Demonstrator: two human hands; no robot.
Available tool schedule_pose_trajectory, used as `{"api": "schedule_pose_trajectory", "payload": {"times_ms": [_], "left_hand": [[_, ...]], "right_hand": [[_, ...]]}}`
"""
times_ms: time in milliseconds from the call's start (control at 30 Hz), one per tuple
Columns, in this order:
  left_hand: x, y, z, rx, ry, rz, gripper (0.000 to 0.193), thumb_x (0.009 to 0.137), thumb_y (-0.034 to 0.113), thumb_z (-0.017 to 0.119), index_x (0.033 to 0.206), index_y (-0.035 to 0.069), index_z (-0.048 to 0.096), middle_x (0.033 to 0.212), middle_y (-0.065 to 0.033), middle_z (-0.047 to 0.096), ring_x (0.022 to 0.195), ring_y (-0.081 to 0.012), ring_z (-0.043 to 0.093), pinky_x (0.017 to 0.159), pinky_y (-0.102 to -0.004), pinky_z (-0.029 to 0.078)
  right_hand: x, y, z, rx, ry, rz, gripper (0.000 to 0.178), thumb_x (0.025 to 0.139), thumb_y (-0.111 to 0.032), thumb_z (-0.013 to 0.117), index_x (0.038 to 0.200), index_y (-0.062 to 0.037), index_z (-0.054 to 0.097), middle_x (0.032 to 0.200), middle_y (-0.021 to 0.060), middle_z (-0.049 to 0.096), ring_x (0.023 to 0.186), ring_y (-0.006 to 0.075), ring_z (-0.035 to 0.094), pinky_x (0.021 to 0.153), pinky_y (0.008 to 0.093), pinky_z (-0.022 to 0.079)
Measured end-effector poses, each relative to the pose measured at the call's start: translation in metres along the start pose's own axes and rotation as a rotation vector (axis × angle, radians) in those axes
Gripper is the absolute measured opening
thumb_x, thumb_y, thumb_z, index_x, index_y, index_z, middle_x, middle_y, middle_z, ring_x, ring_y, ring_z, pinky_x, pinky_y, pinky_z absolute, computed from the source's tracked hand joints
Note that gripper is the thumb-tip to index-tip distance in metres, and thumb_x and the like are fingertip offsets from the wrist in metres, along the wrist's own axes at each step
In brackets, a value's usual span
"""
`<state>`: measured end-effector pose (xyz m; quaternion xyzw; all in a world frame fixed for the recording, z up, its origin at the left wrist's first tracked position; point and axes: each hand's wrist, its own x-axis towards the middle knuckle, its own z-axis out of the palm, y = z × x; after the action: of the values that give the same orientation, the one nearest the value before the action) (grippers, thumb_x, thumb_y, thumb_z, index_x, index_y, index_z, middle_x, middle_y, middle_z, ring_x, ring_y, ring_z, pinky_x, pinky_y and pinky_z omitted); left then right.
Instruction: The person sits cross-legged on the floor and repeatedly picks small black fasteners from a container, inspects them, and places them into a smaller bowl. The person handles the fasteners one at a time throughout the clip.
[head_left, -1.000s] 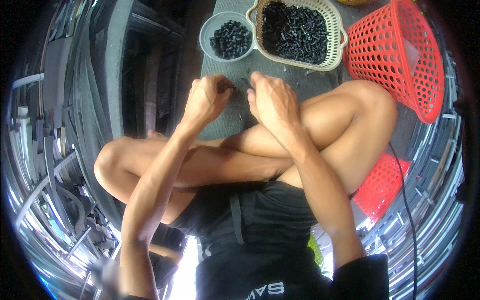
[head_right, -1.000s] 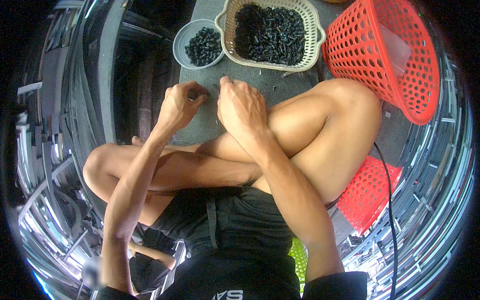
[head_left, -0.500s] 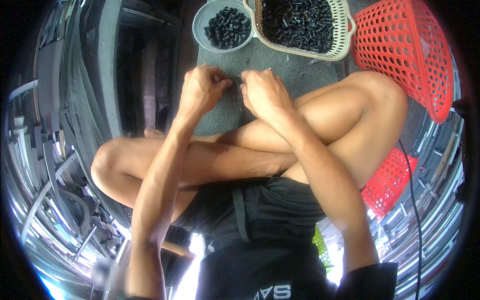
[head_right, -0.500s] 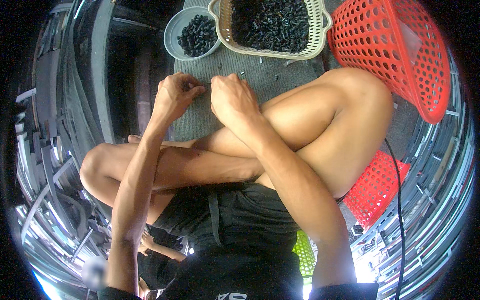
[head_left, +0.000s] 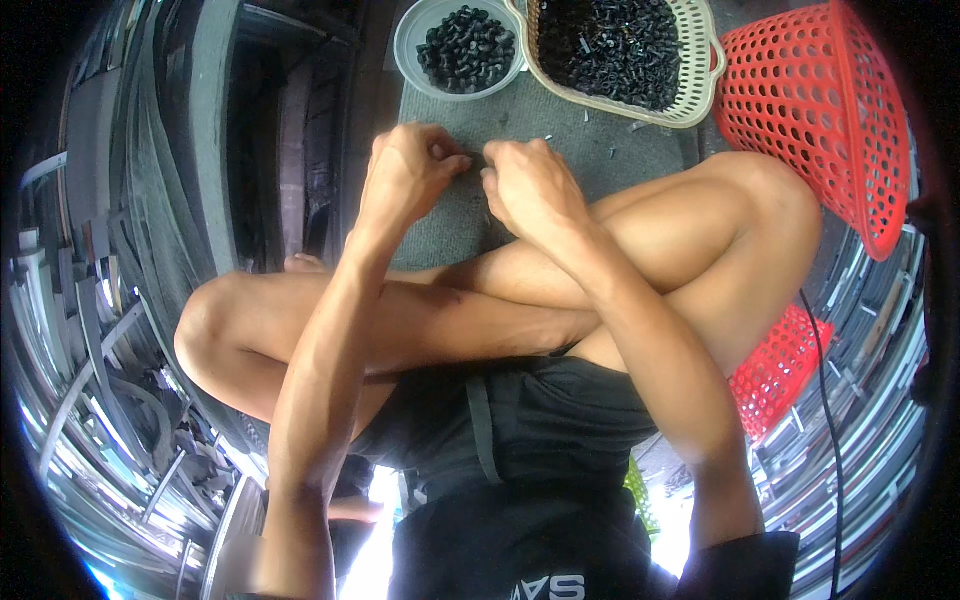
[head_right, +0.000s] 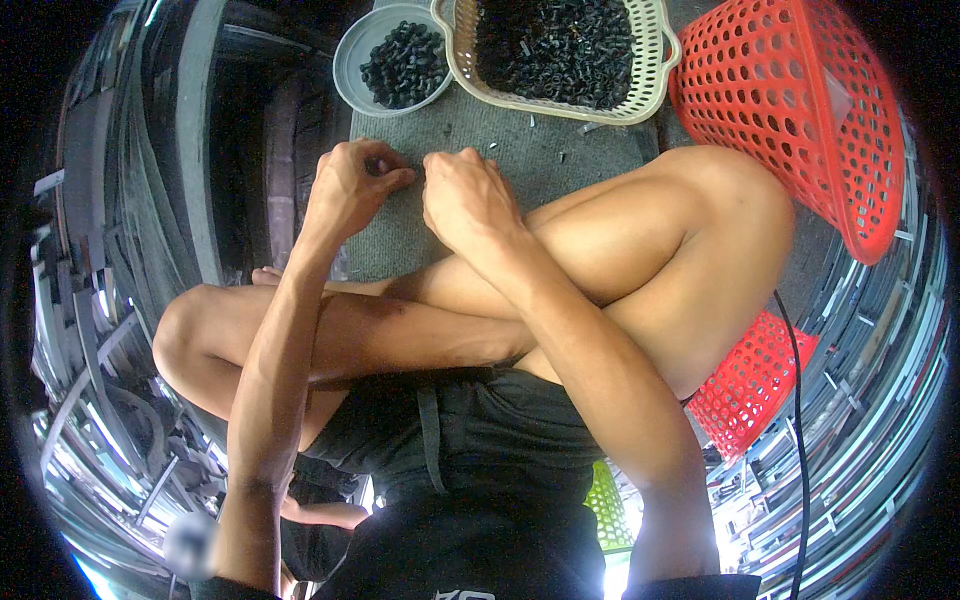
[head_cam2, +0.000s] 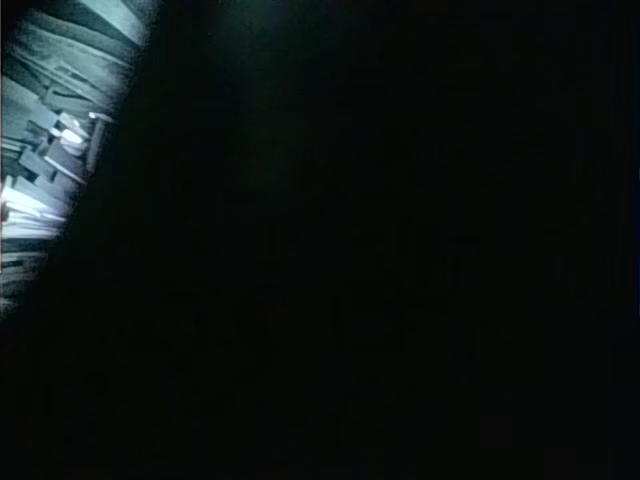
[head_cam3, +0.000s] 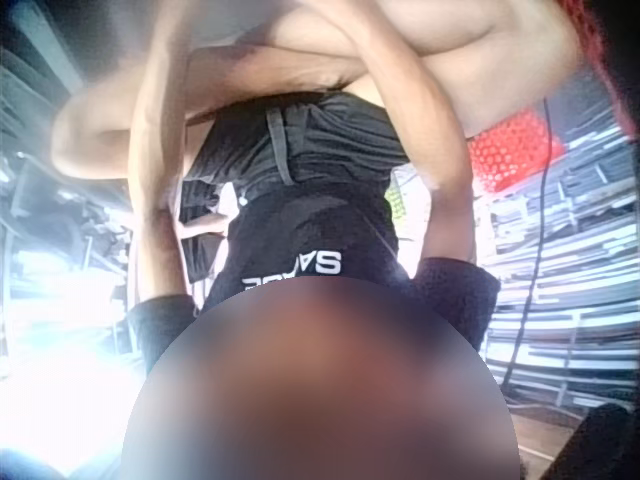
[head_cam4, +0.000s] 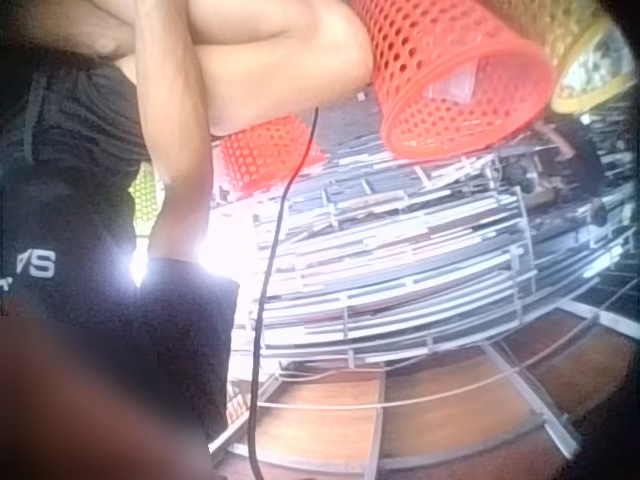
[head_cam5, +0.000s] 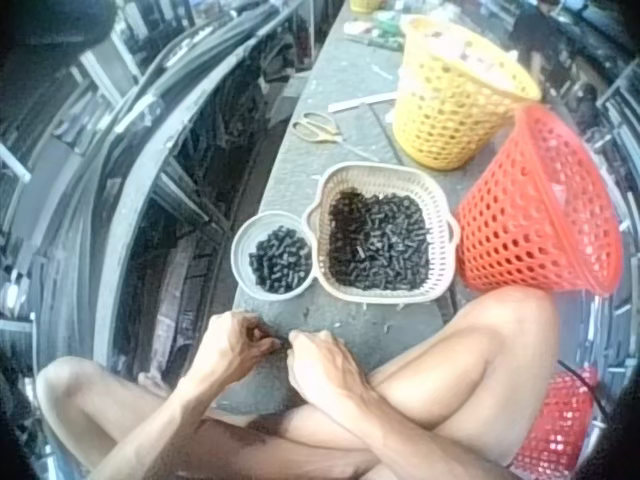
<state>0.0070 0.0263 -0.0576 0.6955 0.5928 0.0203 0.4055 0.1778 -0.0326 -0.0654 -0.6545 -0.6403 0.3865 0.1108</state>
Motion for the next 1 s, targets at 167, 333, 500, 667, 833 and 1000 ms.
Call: {"api": "schedule_pose_trajectory", "payload": {"times_ms": [167,333,500,667,833,1000], "left_hand": [[0.000,0.000,0.002,0.000,0.009,-0.013,0.023,0.085,0.019,0.082,0.102,0.004,0.082,0.091,-0.0211,0.076,0.082,-0.0341,0.075,0.078,-0.0423,0.057],[-0.001,-0.002,0.002,-0.039,0.046,0.042,0.019,0.083,0.012,0.078,0.097,-0.001,0.081,0.088,-0.0263,0.075,0.085,-0.0384,0.077,0.081,-0.0436,0.060],[0.000,-0.005,0.003,-0.030,0.076,0.047,0.019,0.085,0.012,0.076,0.098,0.000,0.081,0.091,-0.0266,0.075,0.089,-0.0400,0.076,0.084,-0.0452,0.060],[0.000,-0.003,0.003,0.011,0.042,0.031,0.023,0.086,0.015,0.077,0.103,0.001,0.080,0.099,-0.0256,0.076,0.096,-0.0380,0.077,0.086,-0.0446,0.059],[-0.004,-0.006,0.005,0.012,0.068,0.163,0.019,0.084,0.011,0.077,0.099,0.000,0.077,0.094,-0.0232,0.074,0.089,-0.0403,0.074,0.082,-0.0456,0.058],[-0.014,-0.010,0.014,0.059,0.119,0.395,0.015,0.082,0.004,0.075,0.096,0.000,0.072,0.092,-0.0200,0.068,0.089,-0.0421,0.068,0.080,-0.0486,0.055]], "right_hand": [[0.002,-0.005,0.003,0.012,0.003,-0.018,0.012,0.093,-0.009,0.063,0.093,0.0026,0.068,0.088,0.0301,0.071,0.087,0.0516,0.070,0.081,0.0579,0.057],[0.005,-0.016,0.008,-0.074,0.024,-0.029,0.019,0.095,-0.010,0.058,0.091,0.0017,0.072,0.092,0.0302,0.073,0.089,0.0470,0.074,0.083,0.0543,0.060],[0.011,-0.022,0.011,-0.129,0.026,-0.072,0.023,0.096,-0.011,0.058,0.089,0.0024,0.076,0.092,0.0294,0.074,0.090,0.0444,0.075,0.082,0.0527,0.061],[0.014,-0.021,0.009,-0.130,0.018,-0.077,0.023,0.095,-0.010,0.059,0.091,0.0033,0.077,0.095,0.0305,0.074,0.094,0.0454,0.075,0.086,0.0535,0.061],[0.019,-0.008,-0.005,-0.110,-0.062,-0.020,0.020,0.092,-0.008,0.060,0.094,0.0035,0.077,0.097,0.0321,0.073,0.098,0.0487,0.073,0.091,0.0539,0.059],[0.016,-0.007,-0.027,-0.029,-0.050,0.006,0.021,0.089,-0.011,0.064,0.097,0.0023,0.077,0.100,0.0343,0.072,0.103,0.0485,0.071,0.095,0.0529,0.058]]}}
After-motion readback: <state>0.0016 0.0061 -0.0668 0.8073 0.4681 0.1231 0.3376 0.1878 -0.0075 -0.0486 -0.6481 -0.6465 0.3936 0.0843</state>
